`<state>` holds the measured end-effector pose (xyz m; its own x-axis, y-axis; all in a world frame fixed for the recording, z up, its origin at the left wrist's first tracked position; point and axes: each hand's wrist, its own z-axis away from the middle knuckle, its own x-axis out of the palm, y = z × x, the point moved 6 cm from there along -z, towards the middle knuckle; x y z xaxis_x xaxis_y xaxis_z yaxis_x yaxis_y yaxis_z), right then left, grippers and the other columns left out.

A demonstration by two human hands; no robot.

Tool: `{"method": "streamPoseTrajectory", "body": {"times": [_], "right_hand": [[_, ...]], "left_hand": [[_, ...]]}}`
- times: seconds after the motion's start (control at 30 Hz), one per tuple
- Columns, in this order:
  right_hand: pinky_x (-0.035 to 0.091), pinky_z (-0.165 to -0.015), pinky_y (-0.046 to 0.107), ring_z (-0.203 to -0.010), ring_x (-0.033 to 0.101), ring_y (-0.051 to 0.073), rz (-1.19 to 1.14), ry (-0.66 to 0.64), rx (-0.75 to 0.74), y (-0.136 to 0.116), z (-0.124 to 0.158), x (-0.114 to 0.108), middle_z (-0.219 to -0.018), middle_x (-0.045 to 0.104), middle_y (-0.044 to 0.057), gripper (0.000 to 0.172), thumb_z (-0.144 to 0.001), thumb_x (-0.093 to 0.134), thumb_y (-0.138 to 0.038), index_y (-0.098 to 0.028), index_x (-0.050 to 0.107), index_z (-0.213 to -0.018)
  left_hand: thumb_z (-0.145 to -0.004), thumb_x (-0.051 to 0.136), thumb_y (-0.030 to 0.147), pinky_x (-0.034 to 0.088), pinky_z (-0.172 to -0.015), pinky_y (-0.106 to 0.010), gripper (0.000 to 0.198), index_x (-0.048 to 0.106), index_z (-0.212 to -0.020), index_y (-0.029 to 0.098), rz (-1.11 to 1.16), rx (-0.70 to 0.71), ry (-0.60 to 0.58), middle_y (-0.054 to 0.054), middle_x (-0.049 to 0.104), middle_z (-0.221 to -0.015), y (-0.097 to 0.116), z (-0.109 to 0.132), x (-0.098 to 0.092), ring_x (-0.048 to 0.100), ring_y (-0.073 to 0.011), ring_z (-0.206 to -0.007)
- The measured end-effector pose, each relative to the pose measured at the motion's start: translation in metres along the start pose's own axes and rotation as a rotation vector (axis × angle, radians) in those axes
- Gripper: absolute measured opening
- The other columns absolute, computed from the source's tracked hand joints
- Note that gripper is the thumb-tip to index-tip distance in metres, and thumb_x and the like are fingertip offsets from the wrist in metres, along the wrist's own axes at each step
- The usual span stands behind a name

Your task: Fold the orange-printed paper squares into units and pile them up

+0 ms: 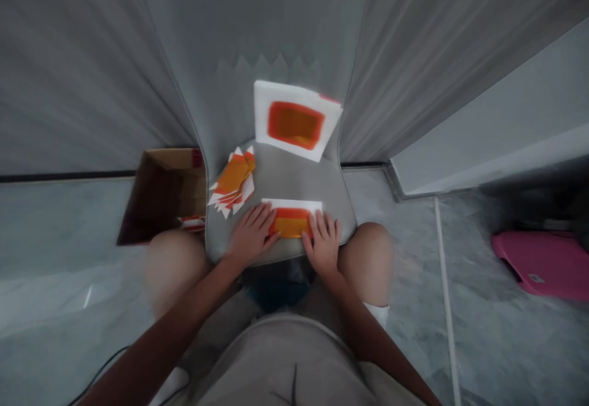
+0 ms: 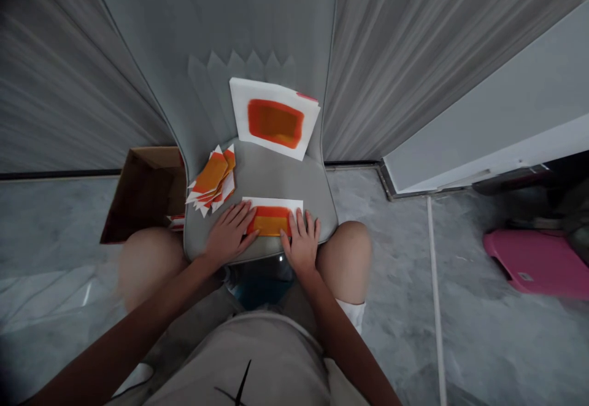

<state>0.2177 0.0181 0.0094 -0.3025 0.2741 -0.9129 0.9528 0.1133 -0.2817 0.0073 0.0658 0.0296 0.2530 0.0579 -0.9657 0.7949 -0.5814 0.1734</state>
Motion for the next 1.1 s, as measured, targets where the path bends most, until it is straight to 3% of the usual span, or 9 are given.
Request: {"method": "streamPoseTrajectory", "body": {"times": [0.77, 1.1], "right_hand": [[0.019, -0.128, 0.065, -0.159, 0.030, 0.038, 0.023, -0.081, -0.026, -0.001, -0.001, -0.002, -0.168, 0.041, 0.019, 0.064, -0.112, 0.032, -0.050, -0.014, 0.039, -0.164], [0.021, -0.130, 0.058, -0.159, 0.032, 0.033, 0.034, -0.133, -0.082, 0.021, 0.001, -0.021, -0.168, 0.040, 0.022, 0.066, -0.113, 0.027, -0.048, -0.007, 0.037, -0.164]], "left_hand": [[-0.108, 0.034, 0.047, 0.024, -0.132, -0.051, 0.066, 0.039, -0.164, 0.013, 0.045, -0.032, -0.031, -0.014, 0.037, -0.170, 0.003, -0.005, -0.003, 0.033, -0.0297, -0.160], [-0.109, 0.024, 0.044, 0.018, -0.133, -0.051, 0.068, 0.033, -0.165, 0.007, 0.021, -0.078, -0.028, -0.016, 0.034, -0.172, 0.000, -0.002, 0.001, 0.029, -0.0303, -0.161]]}}
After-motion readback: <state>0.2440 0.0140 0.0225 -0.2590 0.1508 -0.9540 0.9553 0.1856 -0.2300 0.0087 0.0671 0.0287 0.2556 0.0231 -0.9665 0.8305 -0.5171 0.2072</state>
